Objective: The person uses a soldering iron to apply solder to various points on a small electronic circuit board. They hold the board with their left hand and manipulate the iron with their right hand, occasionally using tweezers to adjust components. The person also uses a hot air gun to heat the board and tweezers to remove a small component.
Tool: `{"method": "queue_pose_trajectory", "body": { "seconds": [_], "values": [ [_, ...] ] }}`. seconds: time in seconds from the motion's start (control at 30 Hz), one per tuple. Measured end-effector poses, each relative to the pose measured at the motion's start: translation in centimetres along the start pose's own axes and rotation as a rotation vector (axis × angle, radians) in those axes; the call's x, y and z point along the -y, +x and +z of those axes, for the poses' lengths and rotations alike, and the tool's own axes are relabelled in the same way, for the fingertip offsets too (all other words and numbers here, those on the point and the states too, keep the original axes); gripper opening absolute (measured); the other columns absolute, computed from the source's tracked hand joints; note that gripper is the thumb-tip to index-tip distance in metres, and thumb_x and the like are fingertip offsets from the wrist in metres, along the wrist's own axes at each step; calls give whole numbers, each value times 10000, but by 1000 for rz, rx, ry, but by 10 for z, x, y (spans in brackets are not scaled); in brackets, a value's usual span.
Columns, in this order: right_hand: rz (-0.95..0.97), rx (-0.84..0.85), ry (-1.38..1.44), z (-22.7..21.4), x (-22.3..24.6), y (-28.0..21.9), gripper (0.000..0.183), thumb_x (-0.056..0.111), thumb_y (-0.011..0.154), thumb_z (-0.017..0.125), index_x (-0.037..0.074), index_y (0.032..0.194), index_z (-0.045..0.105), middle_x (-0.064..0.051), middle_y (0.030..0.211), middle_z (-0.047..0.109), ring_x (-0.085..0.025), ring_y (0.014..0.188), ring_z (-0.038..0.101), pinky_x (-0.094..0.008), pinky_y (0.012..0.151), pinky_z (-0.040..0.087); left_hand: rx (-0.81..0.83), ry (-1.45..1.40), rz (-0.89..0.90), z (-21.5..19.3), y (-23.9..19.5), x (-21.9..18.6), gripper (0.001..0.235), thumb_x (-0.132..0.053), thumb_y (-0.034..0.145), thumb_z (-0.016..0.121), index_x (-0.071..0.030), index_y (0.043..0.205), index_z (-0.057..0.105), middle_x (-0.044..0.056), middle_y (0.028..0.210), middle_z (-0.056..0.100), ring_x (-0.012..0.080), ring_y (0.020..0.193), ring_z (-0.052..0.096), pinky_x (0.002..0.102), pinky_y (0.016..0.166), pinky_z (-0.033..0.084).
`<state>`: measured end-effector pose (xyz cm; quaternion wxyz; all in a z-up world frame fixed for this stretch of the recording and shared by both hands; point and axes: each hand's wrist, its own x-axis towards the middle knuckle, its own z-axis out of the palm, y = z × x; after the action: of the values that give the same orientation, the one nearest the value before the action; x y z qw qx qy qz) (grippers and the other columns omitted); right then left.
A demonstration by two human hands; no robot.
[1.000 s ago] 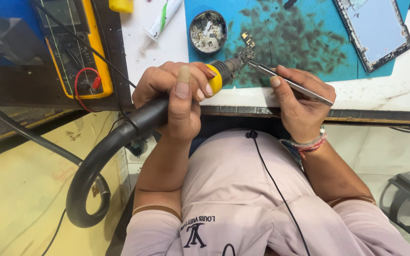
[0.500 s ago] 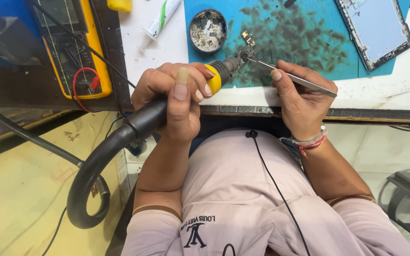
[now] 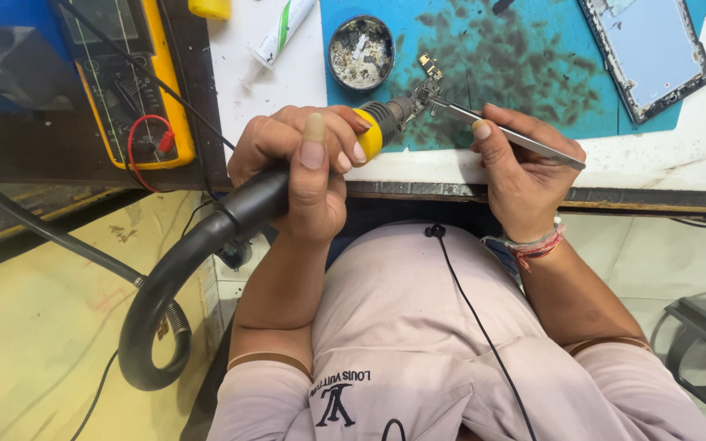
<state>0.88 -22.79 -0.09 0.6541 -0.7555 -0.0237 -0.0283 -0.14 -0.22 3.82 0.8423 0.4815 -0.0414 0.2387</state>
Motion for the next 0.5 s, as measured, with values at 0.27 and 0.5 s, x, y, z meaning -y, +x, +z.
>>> {"method": "queue_pose_trajectory", "body": {
  "seconds": [0.27,0.5],
  "values": [
    [-15,13,-40,4,3,2,199,25,1068,788,-52,1244,735,-83,966,731,-92,797,666,-206,713,515,-14,9,0,0,-1,3,137,-72,1045,578,-57,943,489,105,740,591,210,654,623,416,845,589],
    [-33,9,17,5,1,1,186,7,1073,779,-53,1243,733,-90,951,728,-97,786,660,-212,706,515,-26,8,-17,-2,-3,0,151,-64,1075,572,-63,951,486,100,739,580,207,654,615,422,859,583]
  ]
}}
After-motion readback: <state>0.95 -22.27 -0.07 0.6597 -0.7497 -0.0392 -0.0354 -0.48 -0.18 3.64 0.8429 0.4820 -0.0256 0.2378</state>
